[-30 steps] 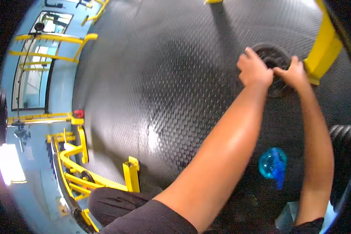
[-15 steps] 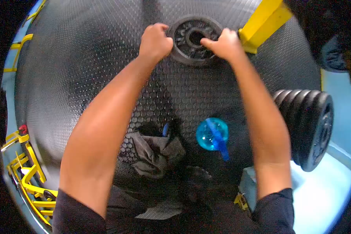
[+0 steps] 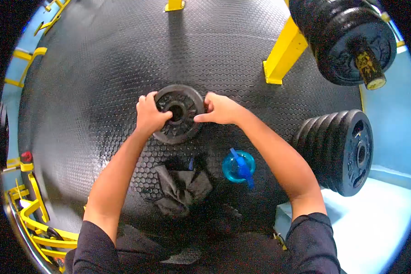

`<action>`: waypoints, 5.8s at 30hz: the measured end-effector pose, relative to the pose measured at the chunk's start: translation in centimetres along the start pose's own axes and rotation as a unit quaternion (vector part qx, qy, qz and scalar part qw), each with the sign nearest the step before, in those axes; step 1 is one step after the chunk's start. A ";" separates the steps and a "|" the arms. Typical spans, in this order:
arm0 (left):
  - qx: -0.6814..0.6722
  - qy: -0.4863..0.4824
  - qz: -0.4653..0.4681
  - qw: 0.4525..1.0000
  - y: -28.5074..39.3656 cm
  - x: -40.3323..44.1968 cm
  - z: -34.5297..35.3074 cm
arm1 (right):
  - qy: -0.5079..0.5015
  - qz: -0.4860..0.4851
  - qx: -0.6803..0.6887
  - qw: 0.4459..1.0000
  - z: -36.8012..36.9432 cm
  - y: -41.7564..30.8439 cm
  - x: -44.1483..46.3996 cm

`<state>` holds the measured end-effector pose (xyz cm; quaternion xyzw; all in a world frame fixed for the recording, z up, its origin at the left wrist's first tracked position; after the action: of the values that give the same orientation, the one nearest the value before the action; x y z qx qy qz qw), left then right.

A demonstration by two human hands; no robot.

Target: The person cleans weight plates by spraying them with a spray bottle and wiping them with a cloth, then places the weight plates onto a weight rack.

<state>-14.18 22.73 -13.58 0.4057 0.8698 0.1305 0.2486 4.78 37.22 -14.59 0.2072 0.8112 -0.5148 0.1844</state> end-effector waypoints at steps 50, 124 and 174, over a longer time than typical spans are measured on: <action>-0.127 0.096 0.265 0.951 -3.5 -19.0 0.0 | 0.077 -0.110 0.054 0.989 14.5 -10.0 -7.1; -0.400 -0.145 -0.092 0.901 -13.3 -10.7 -4.1 | 0.087 -0.189 -0.368 0.906 19.2 -16.1 5.8; 0.121 -0.092 0.262 0.953 -0.9 -13.8 1.6 | 0.367 -0.085 -0.180 0.909 20.7 -6.6 -15.0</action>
<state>-6.35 11.57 -10.83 0.6569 0.7155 0.0469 0.2332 15.76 13.59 -10.21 0.2748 0.9150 -0.2618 -0.1367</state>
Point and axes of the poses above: each hand's wrist, its own x-axis towards the middle knuckle, its own z-axis out of the palm, y = z × x, the point moved 7 cm from there along x, towards the middle knuckle, and after that the axes turned 13 degrees about -y, right-handed, at the moved point
